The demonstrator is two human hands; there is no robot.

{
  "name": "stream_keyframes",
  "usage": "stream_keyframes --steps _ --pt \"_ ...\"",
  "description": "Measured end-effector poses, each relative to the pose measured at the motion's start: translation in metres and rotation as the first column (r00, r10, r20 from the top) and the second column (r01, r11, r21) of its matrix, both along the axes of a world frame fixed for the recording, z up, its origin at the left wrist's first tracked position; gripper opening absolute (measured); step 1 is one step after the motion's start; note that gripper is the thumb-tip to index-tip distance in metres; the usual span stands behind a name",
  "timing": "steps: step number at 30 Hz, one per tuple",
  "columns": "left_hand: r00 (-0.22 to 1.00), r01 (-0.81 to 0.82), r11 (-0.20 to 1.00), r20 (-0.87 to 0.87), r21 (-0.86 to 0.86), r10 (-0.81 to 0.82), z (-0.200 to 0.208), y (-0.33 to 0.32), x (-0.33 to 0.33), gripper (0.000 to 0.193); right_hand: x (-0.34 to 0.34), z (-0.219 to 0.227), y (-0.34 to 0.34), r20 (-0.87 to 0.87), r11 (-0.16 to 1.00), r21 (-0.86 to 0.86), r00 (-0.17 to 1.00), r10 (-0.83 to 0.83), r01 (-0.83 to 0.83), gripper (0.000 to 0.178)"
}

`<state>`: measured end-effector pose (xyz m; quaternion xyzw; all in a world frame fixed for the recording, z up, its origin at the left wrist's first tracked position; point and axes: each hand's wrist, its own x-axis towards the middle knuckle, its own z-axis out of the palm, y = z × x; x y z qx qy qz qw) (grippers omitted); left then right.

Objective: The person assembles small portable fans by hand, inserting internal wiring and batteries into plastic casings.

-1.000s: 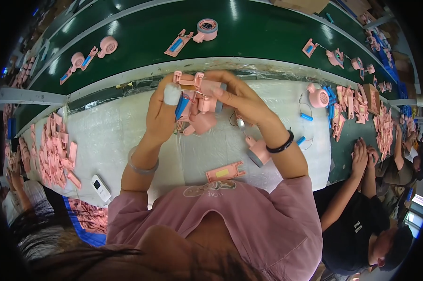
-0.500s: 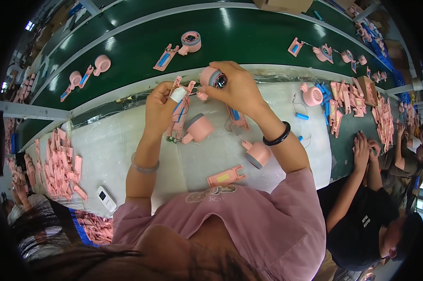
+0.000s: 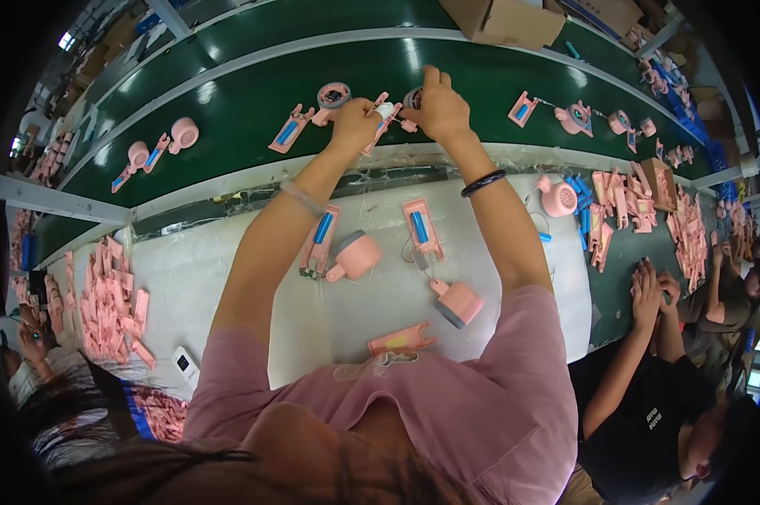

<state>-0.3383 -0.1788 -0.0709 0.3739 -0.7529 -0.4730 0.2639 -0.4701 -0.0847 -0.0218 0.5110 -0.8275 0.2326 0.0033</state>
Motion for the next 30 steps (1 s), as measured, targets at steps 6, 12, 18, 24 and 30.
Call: stream_keyframes --steps 6,12,18,24,30 --pt "0.948 -0.082 0.976 0.285 -0.199 0.138 0.005 -0.008 -0.031 0.023 -0.01 -0.022 0.017 0.079 0.987 -0.159 0.996 0.046 -0.033 0.081" --pt "0.962 -0.057 0.948 0.236 -0.313 0.136 0.007 -0.003 -0.01 0.027 0.004 -0.01 0.064 0.108 0.94 -0.194 0.946 0.305 -0.281 0.063" --pt "0.993 0.053 0.593 -0.018 -0.804 -0.114 0.038 0.013 0.097 0.037 0.026 0.018 0.13 0.311 0.896 -0.195 0.841 0.443 -0.4 0.052" --pt "0.794 -0.261 0.545 0.144 -0.797 0.591 0.033 -0.125 0.255 0.034 0.031 0.016 0.16 0.458 0.934 -0.079 0.82 0.344 -0.348 0.051" --pt "0.444 -0.287 0.504 0.353 -0.815 0.823 -0.007 -0.23 0.356 0.043 0.042 0.008 0.168 0.579 0.944 0.029 0.776 0.252 -0.329 0.048"
